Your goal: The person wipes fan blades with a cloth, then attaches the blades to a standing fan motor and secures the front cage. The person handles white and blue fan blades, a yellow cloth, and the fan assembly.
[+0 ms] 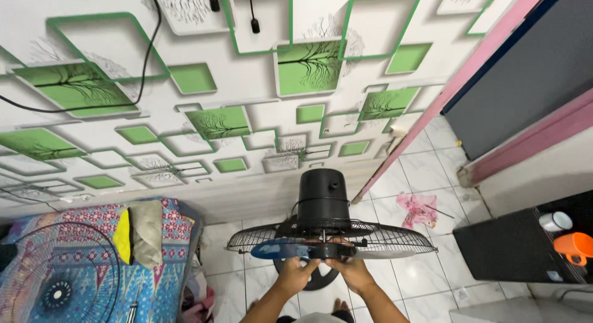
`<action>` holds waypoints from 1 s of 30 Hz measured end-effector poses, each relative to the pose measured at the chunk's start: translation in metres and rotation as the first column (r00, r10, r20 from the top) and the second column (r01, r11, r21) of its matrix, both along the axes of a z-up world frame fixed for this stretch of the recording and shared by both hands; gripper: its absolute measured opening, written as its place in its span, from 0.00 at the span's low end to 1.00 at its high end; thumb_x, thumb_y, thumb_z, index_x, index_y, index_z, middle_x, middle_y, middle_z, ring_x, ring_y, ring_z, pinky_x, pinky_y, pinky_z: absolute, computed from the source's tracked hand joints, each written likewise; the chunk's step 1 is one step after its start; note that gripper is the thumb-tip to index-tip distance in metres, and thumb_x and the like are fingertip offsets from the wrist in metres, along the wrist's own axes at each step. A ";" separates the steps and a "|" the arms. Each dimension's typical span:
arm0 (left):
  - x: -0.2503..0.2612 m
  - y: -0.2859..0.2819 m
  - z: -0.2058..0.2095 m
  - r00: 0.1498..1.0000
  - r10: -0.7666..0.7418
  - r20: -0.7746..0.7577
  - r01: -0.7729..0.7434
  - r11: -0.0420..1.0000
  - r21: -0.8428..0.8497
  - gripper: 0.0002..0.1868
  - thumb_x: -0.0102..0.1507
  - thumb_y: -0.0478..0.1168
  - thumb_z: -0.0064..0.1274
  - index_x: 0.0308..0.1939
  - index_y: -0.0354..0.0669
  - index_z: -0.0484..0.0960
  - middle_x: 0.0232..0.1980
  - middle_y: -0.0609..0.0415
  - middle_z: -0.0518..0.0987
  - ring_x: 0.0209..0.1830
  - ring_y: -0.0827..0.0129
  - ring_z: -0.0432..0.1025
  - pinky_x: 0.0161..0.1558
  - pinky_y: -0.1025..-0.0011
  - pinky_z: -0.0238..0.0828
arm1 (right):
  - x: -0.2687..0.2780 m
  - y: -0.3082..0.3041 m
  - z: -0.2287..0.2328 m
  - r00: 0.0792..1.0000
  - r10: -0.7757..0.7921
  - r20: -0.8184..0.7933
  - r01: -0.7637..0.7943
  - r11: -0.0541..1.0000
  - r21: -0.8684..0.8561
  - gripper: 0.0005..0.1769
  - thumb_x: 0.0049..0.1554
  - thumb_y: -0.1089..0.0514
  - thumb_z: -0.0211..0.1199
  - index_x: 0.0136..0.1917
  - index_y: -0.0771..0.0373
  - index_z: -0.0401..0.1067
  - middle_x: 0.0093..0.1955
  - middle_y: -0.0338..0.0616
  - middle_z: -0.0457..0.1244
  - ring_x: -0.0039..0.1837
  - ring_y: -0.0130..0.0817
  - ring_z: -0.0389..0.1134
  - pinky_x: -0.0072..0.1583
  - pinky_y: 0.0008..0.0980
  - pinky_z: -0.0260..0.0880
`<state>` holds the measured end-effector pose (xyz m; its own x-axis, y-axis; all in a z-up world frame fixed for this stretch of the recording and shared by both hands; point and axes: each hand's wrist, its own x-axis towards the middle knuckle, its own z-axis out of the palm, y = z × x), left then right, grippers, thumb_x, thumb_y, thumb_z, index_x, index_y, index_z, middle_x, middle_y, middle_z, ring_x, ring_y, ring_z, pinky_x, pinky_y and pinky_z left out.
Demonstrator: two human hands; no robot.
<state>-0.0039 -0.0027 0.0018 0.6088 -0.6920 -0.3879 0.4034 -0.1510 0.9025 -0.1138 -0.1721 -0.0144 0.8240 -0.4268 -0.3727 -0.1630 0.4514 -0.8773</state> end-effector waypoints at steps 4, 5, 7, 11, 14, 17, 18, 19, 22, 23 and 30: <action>0.000 -0.001 0.000 0.998 -0.022 0.054 0.022 1.000 0.003 0.21 0.64 0.42 0.61 0.59 0.40 0.78 0.55 0.54 0.80 0.54 0.69 0.69 0.58 0.64 0.64 | -0.001 0.004 0.007 1.000 0.018 -0.008 -0.018 1.000 0.022 0.30 0.48 0.71 0.72 0.63 0.63 0.68 0.55 0.41 0.66 0.59 0.32 0.65 0.61 0.33 0.66; 0.000 -0.001 0.002 0.996 -0.001 0.086 0.007 0.997 -0.073 0.23 0.63 0.41 0.61 0.60 0.42 0.76 0.58 0.56 0.80 0.60 0.72 0.70 0.65 0.69 0.62 | -0.001 0.004 0.009 0.999 0.026 0.028 -0.026 1.000 0.015 0.31 0.48 0.71 0.73 0.63 0.63 0.67 0.55 0.40 0.65 0.59 0.32 0.65 0.62 0.32 0.66; -0.001 -0.001 0.009 0.996 -0.020 0.082 0.026 0.997 -0.078 0.23 0.62 0.40 0.60 0.62 0.42 0.76 0.60 0.54 0.79 0.63 0.70 0.69 0.67 0.68 0.60 | 0.000 0.005 0.012 0.997 0.035 0.075 -0.035 0.999 -0.001 0.31 0.48 0.70 0.73 0.63 0.63 0.66 0.54 0.39 0.65 0.59 0.30 0.65 0.62 0.32 0.65; 0.001 -0.005 0.012 0.987 -0.022 0.162 0.047 0.987 -0.155 0.28 0.63 0.39 0.60 0.66 0.42 0.71 0.67 0.51 0.74 0.70 0.66 0.63 0.72 0.66 0.54 | 0.003 0.004 0.010 0.980 0.057 0.190 -0.061 0.998 0.015 0.29 0.50 0.68 0.72 0.63 0.66 0.66 0.54 0.41 0.66 0.58 0.31 0.66 0.62 0.33 0.66; 0.001 0.000 0.002 0.968 -0.071 0.242 0.117 0.977 -0.178 0.37 0.62 0.41 0.60 0.72 0.46 0.60 0.71 0.49 0.70 0.75 0.62 0.60 0.74 0.63 0.50 | 0.005 0.005 0.009 0.959 0.066 0.277 -0.063 0.998 -0.020 0.27 0.51 0.70 0.72 0.62 0.68 0.67 0.53 0.42 0.66 0.57 0.31 0.66 0.60 0.34 0.66; 0.002 0.008 -0.005 0.635 -0.274 0.722 0.113 0.958 0.264 0.50 0.57 0.48 0.71 0.74 0.36 0.59 0.72 0.33 0.62 0.76 0.48 0.52 0.70 0.56 0.43 | 0.005 0.005 0.016 0.983 0.054 0.176 -0.034 0.993 -0.111 0.25 0.51 0.70 0.72 0.61 0.67 0.69 0.52 0.42 0.67 0.56 0.30 0.68 0.59 0.33 0.69; 0.005 0.011 -0.006 0.606 -0.395 0.690 0.183 0.914 0.363 0.44 0.60 0.50 0.68 0.72 0.37 0.62 0.71 0.34 0.63 0.75 0.47 0.54 0.71 0.55 0.45 | 0.004 0.004 0.020 0.992 0.042 0.115 -0.025 0.989 -0.144 0.24 0.50 0.69 0.72 0.60 0.66 0.70 0.52 0.42 0.69 0.56 0.30 0.69 0.60 0.33 0.70; 0.008 0.013 -0.005 0.584 -0.502 0.637 0.256 0.859 0.442 0.40 0.61 0.50 0.67 0.69 0.39 0.65 0.68 0.36 0.66 0.72 0.49 0.57 0.69 0.56 0.49 | 0.004 0.005 0.026 0.994 0.050 0.101 -0.026 0.974 -0.226 0.24 0.50 0.69 0.73 0.59 0.66 0.71 0.51 0.42 0.69 0.55 0.30 0.69 0.59 0.32 0.70; 0.010 0.024 0.008 0.630 -0.596 0.497 0.356 0.791 0.497 0.28 0.63 0.51 0.63 0.61 0.43 0.73 0.57 0.45 0.73 0.62 0.53 0.67 0.62 0.58 0.61 | 0.002 0.007 0.048 0.996 0.055 0.065 -0.025 0.920 -0.391 0.22 0.49 0.67 0.75 0.56 0.66 0.75 0.50 0.41 0.71 0.53 0.28 0.70 0.57 0.30 0.72; 0.005 0.030 0.016 0.642 -0.605 0.470 0.379 0.784 0.492 0.24 0.63 0.51 0.62 0.58 0.44 0.76 0.53 0.47 0.75 0.59 0.55 0.70 0.60 0.59 0.65 | 0.001 0.010 0.054 0.997 0.048 0.062 -0.020 0.917 -0.398 0.21 0.48 0.67 0.75 0.56 0.66 0.75 0.49 0.40 0.71 0.53 0.28 0.69 0.57 0.30 0.72; -0.014 0.028 0.129 0.109 -0.320 0.941 0.145 0.942 0.304 0.15 0.58 0.44 0.65 0.45 0.41 0.84 0.43 0.50 0.78 0.48 0.53 0.69 0.46 0.54 0.62 | -0.001 0.012 0.127 0.995 0.018 -0.094 -0.088 0.547 -0.833 0.26 0.41 0.52 0.80 0.53 0.60 0.81 0.46 0.50 0.72 0.49 0.45 0.74 0.53 0.37 0.73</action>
<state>-0.0179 0.0251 0.1308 0.3477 -0.8867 0.3049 -0.8654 -0.1784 0.4682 -0.1149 -0.1599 0.1127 0.8442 -0.5308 0.0744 -0.2345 -0.4906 -0.8392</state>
